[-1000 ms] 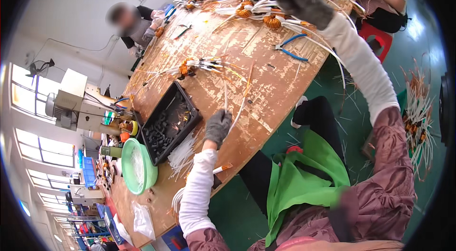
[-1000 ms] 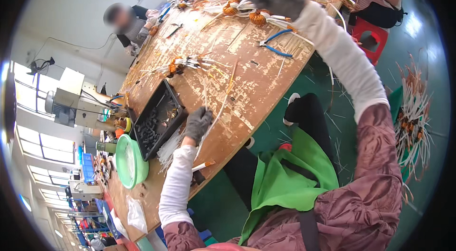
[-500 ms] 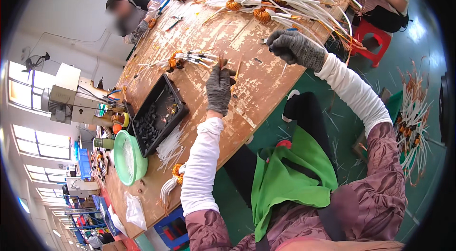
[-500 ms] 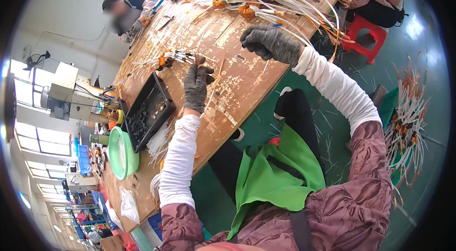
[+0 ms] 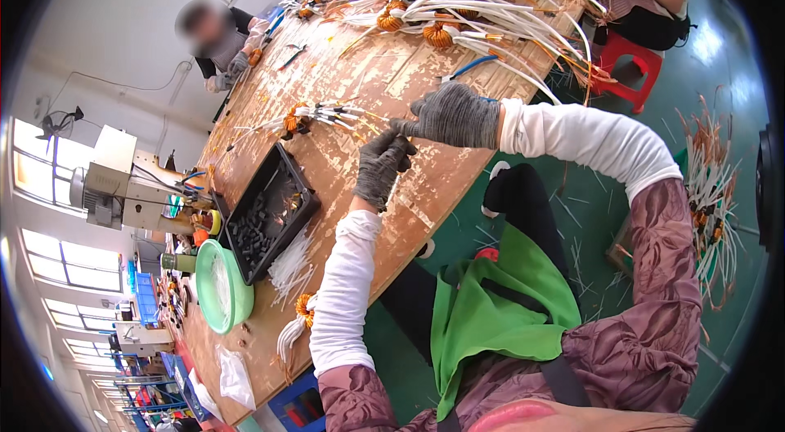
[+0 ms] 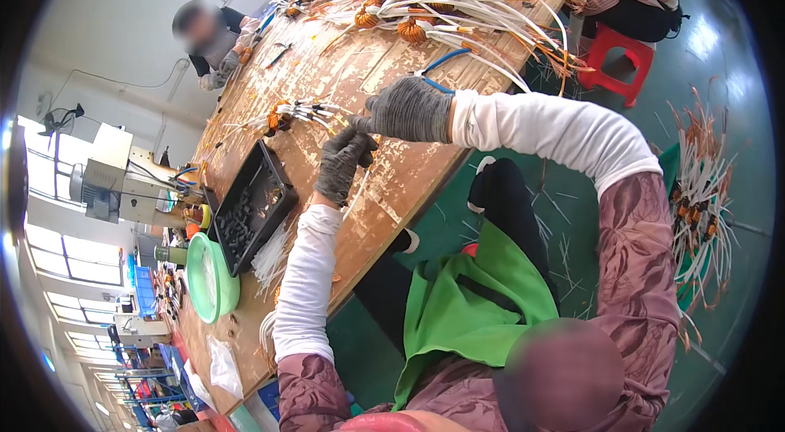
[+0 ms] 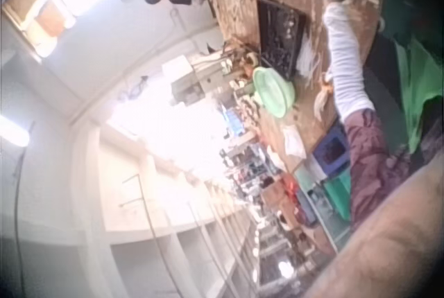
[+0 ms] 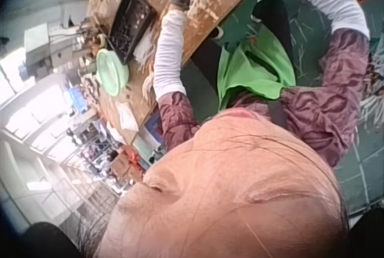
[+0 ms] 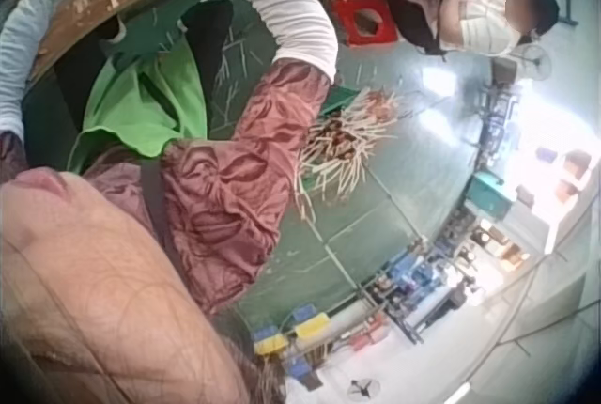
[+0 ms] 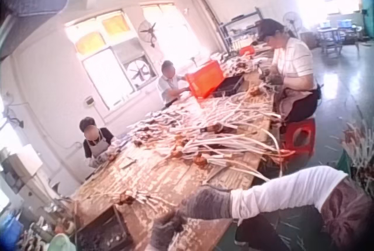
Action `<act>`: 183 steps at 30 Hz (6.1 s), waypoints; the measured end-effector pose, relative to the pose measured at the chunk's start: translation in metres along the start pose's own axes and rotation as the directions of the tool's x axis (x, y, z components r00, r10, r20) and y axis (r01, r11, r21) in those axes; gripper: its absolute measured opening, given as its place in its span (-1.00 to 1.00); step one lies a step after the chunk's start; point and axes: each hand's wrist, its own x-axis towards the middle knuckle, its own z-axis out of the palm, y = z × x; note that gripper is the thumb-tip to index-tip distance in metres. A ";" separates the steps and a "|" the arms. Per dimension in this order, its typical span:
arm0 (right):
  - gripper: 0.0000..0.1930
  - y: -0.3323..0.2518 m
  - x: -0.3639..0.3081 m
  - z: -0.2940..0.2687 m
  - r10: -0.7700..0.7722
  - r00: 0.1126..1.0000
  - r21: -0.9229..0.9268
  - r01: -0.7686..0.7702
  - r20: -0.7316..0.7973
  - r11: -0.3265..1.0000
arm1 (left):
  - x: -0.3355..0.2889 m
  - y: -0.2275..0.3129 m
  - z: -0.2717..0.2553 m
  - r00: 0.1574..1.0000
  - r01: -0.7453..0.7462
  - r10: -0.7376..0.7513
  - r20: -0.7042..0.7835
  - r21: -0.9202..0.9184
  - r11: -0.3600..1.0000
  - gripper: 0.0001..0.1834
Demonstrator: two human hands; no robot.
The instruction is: Assembling electronic components using wires, copper coils, and zip ties at a factory workstation.
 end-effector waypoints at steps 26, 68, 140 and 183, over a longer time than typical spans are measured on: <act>-0.76 0.046 -0.046 0.039 0.512 0.652 0.825 -0.498 0.559 -0.266 | 0.022 0.002 0.028 0.975 0.224 -0.223 -0.021 0.140 0.964 -0.76; -0.75 0.022 -0.041 0.083 0.531 0.765 0.930 -0.324 0.365 -0.171 | 0.034 0.000 0.027 0.960 0.279 -0.281 -0.013 0.189 0.942 -0.75; -0.74 -0.068 0.035 0.075 0.516 0.708 0.870 -0.454 0.483 -0.192 | -0.034 -0.032 -0.069 0.915 0.258 -0.403 0.023 0.735 0.627 -0.75; -0.73 -0.116 0.075 0.117 0.344 0.652 0.736 -0.569 0.676 -0.367 | -0.086 -0.054 -0.094 0.861 0.507 -0.444 -0.246 0.358 0.784 -0.68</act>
